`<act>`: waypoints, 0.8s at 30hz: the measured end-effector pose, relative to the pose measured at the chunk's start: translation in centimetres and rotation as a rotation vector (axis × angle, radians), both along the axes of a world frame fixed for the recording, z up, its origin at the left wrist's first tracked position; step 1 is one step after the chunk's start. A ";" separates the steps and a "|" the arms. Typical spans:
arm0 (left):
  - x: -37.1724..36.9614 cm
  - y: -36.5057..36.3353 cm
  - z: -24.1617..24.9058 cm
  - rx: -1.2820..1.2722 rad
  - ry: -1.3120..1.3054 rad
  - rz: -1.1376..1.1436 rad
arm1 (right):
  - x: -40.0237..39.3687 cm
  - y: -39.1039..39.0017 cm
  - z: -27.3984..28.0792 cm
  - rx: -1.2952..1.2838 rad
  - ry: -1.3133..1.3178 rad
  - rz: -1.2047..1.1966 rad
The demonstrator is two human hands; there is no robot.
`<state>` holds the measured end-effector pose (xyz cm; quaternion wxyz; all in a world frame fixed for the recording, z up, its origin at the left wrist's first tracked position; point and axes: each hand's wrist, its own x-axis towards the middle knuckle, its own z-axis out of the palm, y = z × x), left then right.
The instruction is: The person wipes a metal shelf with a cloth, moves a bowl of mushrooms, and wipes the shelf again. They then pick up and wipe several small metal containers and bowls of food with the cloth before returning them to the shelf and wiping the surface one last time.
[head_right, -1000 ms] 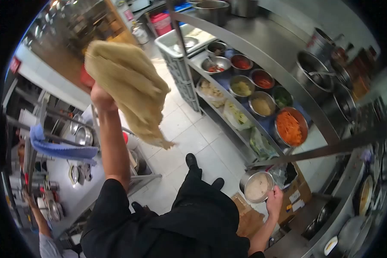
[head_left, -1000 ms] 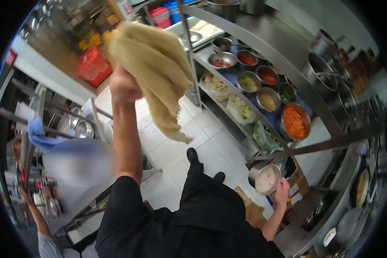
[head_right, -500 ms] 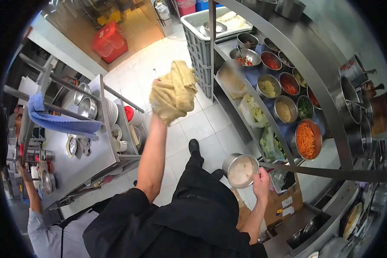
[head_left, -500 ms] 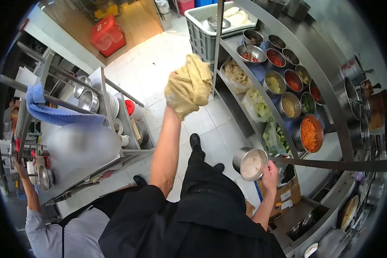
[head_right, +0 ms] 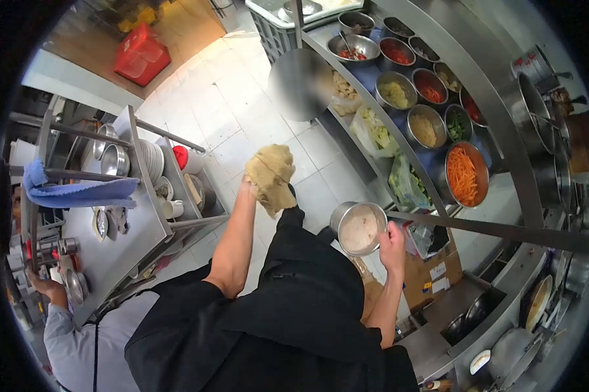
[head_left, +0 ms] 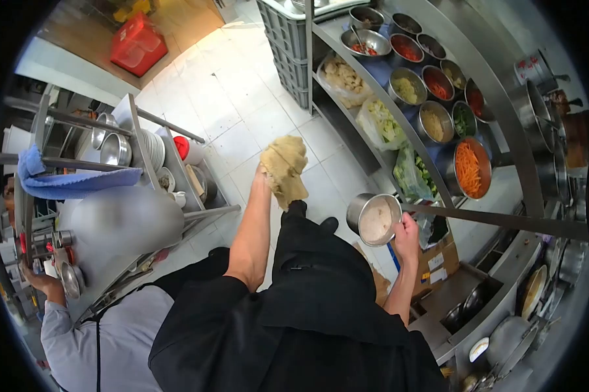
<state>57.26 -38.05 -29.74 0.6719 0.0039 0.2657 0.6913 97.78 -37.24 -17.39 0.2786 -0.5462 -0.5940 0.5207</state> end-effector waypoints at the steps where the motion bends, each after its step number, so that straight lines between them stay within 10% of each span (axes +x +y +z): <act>1: -0.1 0.3 2.0 -0.005 -0.008 -0.010 | 0.0 0.0 0.1 0.012 -0.003 -0.004; 3: -0.7 1.3 4.4 0.301 -0.298 -0.329 | 0.2 0.2 0.1 0.011 -0.013 -0.025; 7: 3.4 -1.8 2.9 -0.237 -0.125 0.039 | -1.0 0.5 1.5 0.009 -0.023 -0.111; 8: 1.8 -2.2 -11.6 -0.132 0.788 -0.172 | -2.0 0.7 2.4 -0.123 0.041 -0.211; 9: 3.3 -2.1 -9.4 -0.113 0.774 -0.191 | -2.2 1.0 2.5 -0.111 0.027 -0.234; 11: 5.8 -2.9 0.0 -0.173 -0.383 -0.028 | -2.3 1.7 2.2 0.008 -0.111 -0.243; 15: 8.4 -1.2 6.7 -0.085 -0.150 -0.277 | -3.3 3.8 3.3 -0.093 -0.032 -0.338; 16: 8.9 -0.6 0.6 0.009 0.219 -0.222 | -3.3 4.4 3.6 -0.091 -0.022 -0.346; 19: 10.2 -0.8 5.2 -0.114 0.775 -0.349 | -3.6 6.4 4.9 -0.103 0.003 -0.346; 24: 10.3 -1.3 8.1 -0.020 0.189 -0.377 | -3.6 8.5 5.5 -0.083 0.127 -0.351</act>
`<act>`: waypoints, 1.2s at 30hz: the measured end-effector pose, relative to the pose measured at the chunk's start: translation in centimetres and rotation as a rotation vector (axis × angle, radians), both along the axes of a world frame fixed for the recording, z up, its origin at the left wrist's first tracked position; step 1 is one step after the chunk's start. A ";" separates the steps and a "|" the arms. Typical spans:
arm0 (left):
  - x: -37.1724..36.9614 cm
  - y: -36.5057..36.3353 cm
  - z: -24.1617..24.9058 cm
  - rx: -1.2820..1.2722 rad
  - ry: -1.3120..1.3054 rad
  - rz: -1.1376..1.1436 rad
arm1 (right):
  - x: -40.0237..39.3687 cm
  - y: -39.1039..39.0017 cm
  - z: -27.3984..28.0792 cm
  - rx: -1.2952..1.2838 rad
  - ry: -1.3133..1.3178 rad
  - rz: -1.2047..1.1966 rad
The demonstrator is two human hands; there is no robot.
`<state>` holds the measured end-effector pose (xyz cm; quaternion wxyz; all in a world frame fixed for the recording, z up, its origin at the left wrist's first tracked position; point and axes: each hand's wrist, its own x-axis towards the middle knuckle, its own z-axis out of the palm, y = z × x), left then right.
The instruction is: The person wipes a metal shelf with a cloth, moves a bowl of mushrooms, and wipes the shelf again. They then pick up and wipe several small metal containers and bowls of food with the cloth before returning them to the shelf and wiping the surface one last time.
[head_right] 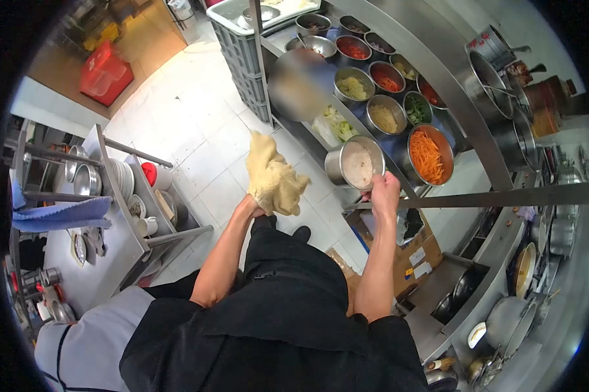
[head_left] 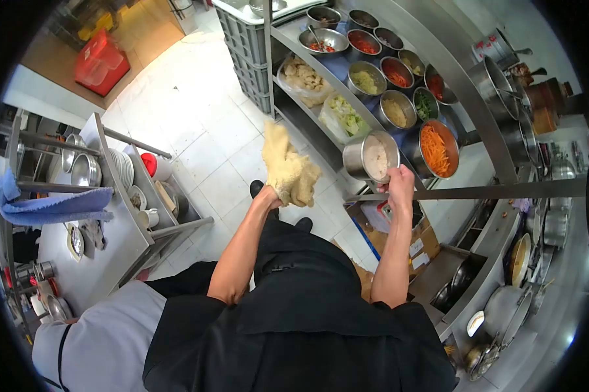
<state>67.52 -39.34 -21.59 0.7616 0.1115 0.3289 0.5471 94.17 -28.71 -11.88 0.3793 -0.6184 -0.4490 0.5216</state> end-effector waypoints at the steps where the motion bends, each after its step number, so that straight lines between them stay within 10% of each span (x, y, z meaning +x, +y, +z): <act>1: -0.5 -0.4 -0.7 0.000 -0.002 0.010 | 0.0 0.2 0.1 -0.010 0.032 -0.014; 4: -1.5 -0.5 1.9 0.017 1.242 -0.477 | -0.3 0.7 0.5 -0.011 0.077 0.015; 9: 3.1 -0.2 -4.8 0.685 1.446 0.136 | -3.3 0.4 0.3 -0.100 0.208 0.086; 12: 7.6 2.8 -3.6 0.560 1.527 0.303 | -7.2 -1.8 0.3 -0.108 0.174 0.167; 19: 1.3 4.3 1.2 0.446 1.005 0.149 | -8.0 -4.0 6.6 0.181 -0.392 0.582; 20: 0.1 4.7 2.6 0.451 0.833 0.113 | -6.4 -2.5 3.5 0.522 -0.568 0.690; 26: -0.1 7.4 9.0 0.449 -0.002 0.132 | -9.6 0.6 11.8 0.145 -0.326 0.715; 29: 3.0 8.4 9.7 0.438 -0.014 0.444 | -10.1 4.7 8.5 0.563 -0.266 0.540; 33: 1.5 7.9 12.3 0.440 -0.038 0.275 | -10.5 5.7 7.0 0.734 -0.395 0.501; 34: 1.1 8.0 11.5 0.683 0.657 0.379 | -10.4 5.7 6.8 0.737 -0.473 0.542; 36: 0.2 8.5 10.5 0.446 0.357 0.220 | -10.3 6.4 6.4 0.806 -0.551 0.608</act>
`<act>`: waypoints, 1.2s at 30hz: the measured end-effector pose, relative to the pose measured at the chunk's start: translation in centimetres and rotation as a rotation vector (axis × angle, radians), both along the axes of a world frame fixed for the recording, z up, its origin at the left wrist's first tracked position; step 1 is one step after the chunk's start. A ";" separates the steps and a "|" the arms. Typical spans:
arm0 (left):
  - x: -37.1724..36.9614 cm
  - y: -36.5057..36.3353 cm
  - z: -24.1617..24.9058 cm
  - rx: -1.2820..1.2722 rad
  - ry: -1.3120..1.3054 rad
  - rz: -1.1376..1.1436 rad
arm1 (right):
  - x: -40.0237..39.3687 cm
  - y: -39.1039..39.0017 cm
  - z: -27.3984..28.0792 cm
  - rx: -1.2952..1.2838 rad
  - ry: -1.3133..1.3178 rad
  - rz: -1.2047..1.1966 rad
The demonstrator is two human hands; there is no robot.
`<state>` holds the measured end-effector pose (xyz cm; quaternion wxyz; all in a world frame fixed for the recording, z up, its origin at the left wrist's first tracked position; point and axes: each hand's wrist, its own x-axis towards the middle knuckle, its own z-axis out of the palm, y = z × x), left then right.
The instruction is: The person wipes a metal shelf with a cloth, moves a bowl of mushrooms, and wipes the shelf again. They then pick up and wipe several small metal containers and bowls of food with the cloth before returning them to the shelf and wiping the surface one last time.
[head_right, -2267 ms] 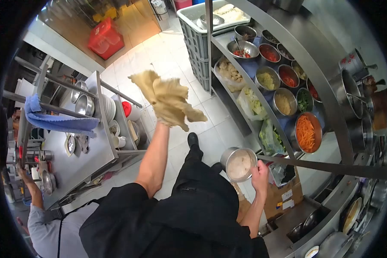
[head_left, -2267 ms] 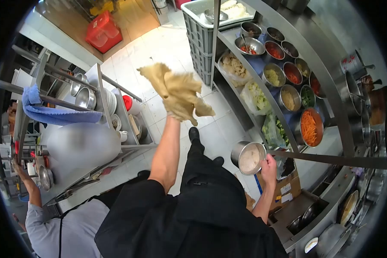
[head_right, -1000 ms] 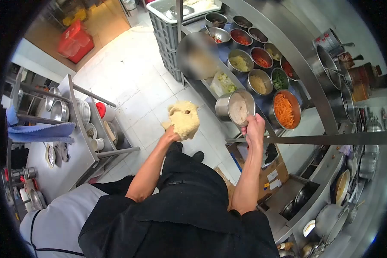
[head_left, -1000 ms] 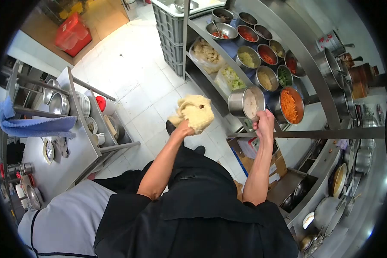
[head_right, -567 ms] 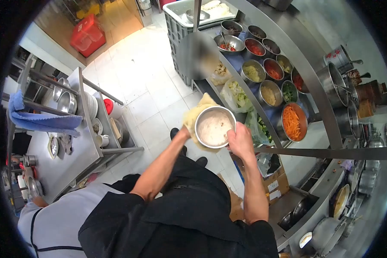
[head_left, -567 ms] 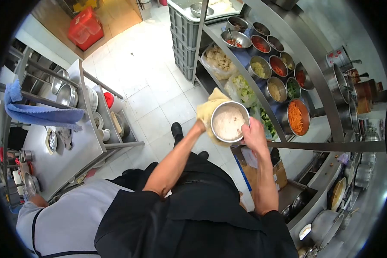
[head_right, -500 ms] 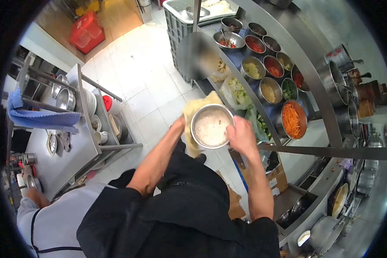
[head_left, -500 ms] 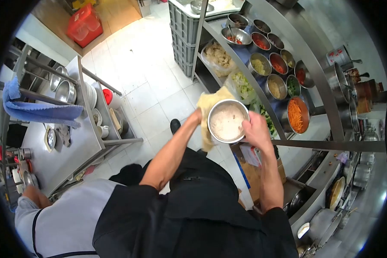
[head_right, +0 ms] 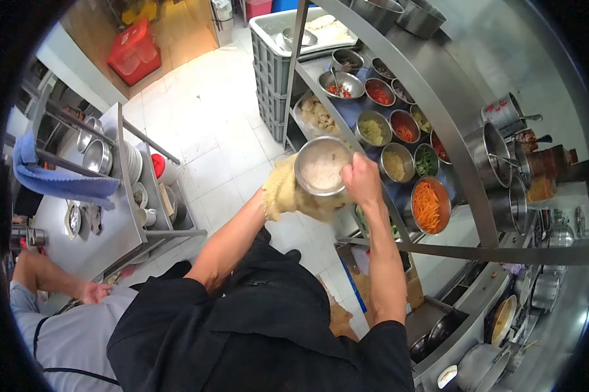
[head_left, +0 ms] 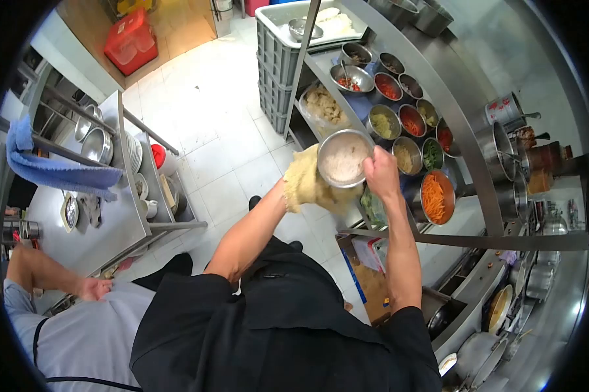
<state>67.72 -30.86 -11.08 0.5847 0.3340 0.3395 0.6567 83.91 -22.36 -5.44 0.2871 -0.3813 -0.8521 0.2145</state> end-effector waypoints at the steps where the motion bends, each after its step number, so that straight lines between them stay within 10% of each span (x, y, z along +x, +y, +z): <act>1: -0.6 -0.1 1.2 -0.247 -0.284 -0.183 | -0.1 0.3 0.2 0.070 -0.082 0.053; 3: -3.1 -0.4 1.1 -0.604 -0.278 -0.221 | -0.1 1.3 0.6 0.015 -0.143 0.049; 7: -11.0 -0.1 -9.5 -0.239 0.490 -0.259 | 0.0 3.4 1.4 -0.621 -0.294 0.003; 11: -14.3 1.8 -6.4 -0.196 1.177 -0.167 | -0.7 4.7 2.1 -0.836 -0.178 -0.020; 12: -15.2 2.1 -8.4 0.255 1.373 0.014 | -1.1 4.9 2.6 -0.866 -0.137 -0.045; 19: -15.6 6.1 -2.7 0.134 0.484 0.076 | -5.4 5.7 8.5 -0.727 0.062 -0.197; 26: -6.3 9.2 -3.8 0.309 0.970 1.050 | -12.2 4.7 3.1 -0.782 0.294 -0.309; 32: -12.9 11.0 -3.5 0.142 0.116 -0.054 | -11.8 4.5 6.7 -0.204 -0.258 -0.080; 36: -12.9 13.3 -0.9 -0.042 -0.289 -0.347 | -11.6 7.0 10.0 -0.097 -0.370 0.231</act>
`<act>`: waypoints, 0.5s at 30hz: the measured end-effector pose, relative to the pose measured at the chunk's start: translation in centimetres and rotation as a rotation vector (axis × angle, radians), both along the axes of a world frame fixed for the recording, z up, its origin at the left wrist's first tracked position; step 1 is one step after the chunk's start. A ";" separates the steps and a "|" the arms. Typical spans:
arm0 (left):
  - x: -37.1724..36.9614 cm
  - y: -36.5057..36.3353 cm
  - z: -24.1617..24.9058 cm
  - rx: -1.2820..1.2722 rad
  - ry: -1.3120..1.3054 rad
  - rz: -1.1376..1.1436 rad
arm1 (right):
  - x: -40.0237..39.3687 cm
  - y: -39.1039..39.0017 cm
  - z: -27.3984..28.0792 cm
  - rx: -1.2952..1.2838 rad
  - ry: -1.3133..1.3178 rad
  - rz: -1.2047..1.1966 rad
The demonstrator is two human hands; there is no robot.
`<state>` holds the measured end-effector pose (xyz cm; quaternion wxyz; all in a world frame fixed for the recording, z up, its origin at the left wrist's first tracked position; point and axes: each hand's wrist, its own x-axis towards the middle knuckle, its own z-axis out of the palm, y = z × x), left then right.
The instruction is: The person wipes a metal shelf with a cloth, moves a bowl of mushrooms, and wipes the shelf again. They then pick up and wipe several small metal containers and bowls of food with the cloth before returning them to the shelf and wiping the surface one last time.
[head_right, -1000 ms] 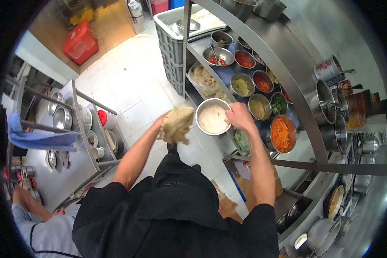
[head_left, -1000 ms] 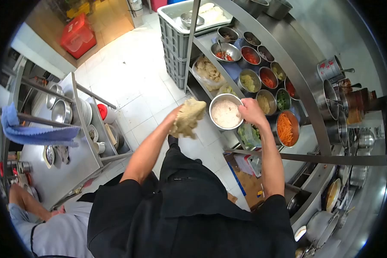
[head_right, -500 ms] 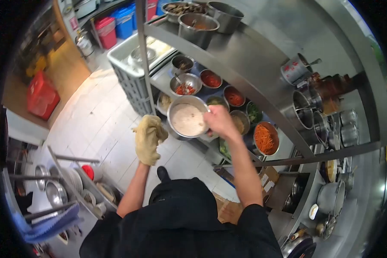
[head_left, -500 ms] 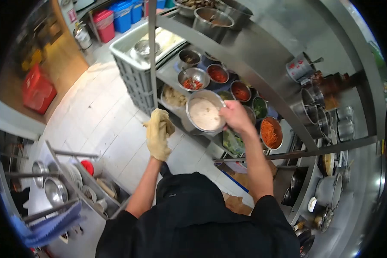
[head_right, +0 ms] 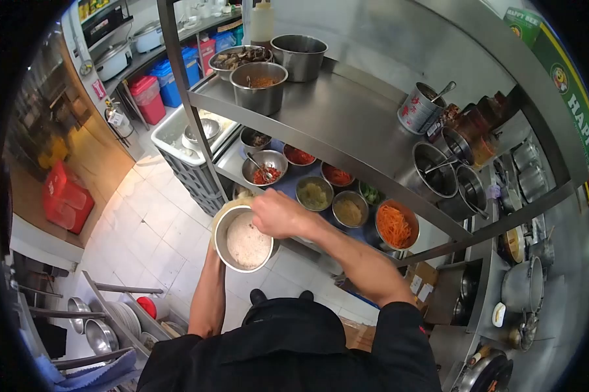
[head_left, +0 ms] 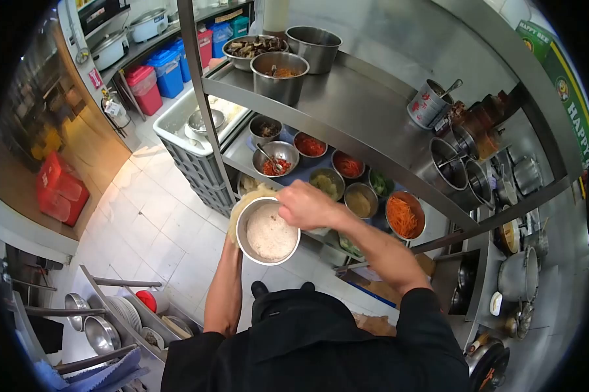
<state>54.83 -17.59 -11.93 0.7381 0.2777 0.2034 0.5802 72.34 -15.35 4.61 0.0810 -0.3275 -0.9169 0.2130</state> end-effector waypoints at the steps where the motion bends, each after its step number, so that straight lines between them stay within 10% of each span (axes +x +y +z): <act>1: 0.6 0.3 2.3 0.005 0.010 0.003 | 0.2 0.9 0.7 0.005 0.010 0.003; 4: 1.6 1.1 6.7 -0.067 -0.252 -0.159 | 1.3 3.3 4.3 -0.024 0.088 0.112; 8: 0.1 6.2 -1.7 0.258 0.707 0.183 | 5.9 3.7 13.7 0.076 0.305 -0.135; 9: 0.7 3.2 2.8 0.382 0.973 0.229 | 7.3 4.6 15.4 0.164 0.335 -0.226; 12: 0.9 0.3 4.0 -0.038 0.412 0.134 | 10.3 7.5 19.5 -0.052 0.536 -0.514; 14: 0.0 -0.3 4.2 0.289 1.184 -0.248 | 11.5 9.6 20.9 -0.135 0.552 -0.630; 15: 0.0 -0.3 0.9 0.293 1.176 -0.253 | 12.2 11.9 20.2 -0.137 0.515 -0.691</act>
